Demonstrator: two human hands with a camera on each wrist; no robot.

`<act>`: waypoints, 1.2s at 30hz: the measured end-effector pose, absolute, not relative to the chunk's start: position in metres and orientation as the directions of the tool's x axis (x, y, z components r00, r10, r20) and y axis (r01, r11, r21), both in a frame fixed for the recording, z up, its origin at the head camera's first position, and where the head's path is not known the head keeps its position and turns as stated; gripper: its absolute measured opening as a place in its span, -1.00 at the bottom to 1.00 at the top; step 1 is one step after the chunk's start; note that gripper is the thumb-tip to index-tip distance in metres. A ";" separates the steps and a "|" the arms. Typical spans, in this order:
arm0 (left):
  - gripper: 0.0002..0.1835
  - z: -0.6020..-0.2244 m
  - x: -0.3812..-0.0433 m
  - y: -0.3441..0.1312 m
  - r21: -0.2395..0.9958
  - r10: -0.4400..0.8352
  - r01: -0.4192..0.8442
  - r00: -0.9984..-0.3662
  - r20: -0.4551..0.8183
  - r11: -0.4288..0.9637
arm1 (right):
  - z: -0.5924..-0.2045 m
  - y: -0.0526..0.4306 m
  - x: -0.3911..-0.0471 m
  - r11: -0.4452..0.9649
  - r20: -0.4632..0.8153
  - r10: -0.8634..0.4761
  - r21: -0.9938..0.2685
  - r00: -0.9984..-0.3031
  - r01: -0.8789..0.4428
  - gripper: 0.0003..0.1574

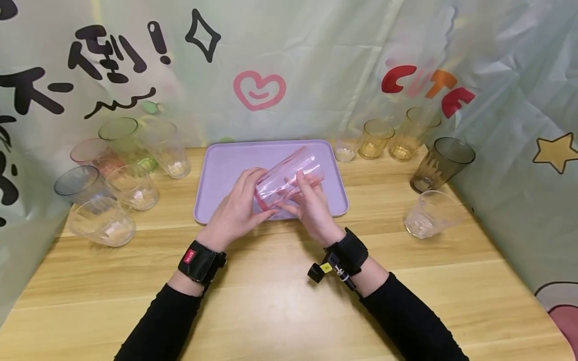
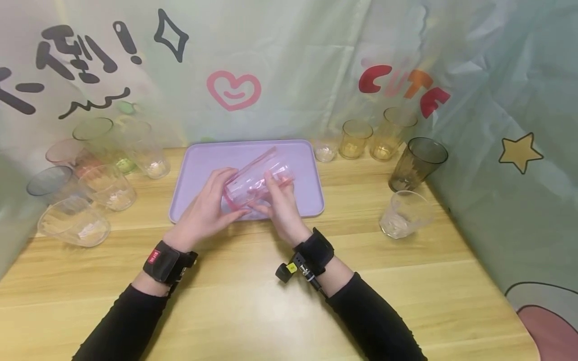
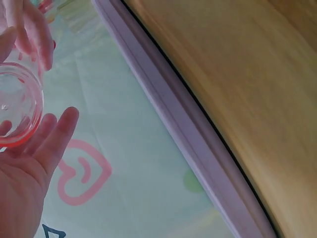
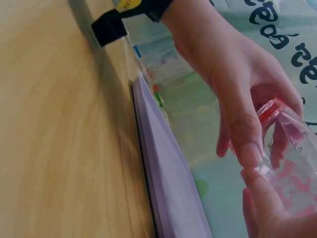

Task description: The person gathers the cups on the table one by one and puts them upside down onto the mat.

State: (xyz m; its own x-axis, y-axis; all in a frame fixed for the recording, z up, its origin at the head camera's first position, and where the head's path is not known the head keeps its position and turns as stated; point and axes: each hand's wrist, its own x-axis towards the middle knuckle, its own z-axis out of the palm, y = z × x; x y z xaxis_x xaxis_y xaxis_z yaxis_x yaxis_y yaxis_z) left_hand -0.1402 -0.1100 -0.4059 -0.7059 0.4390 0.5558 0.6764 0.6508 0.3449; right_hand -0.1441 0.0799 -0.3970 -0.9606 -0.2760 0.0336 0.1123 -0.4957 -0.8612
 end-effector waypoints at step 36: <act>-0.23 -0.347 -0.180 -0.130 0.351 0.191 0.651 -0.611 0.768 0.673 | -0.388 0.169 -0.196 0.121 0.174 -0.013 -0.977 -0.985 -0.175 -0.27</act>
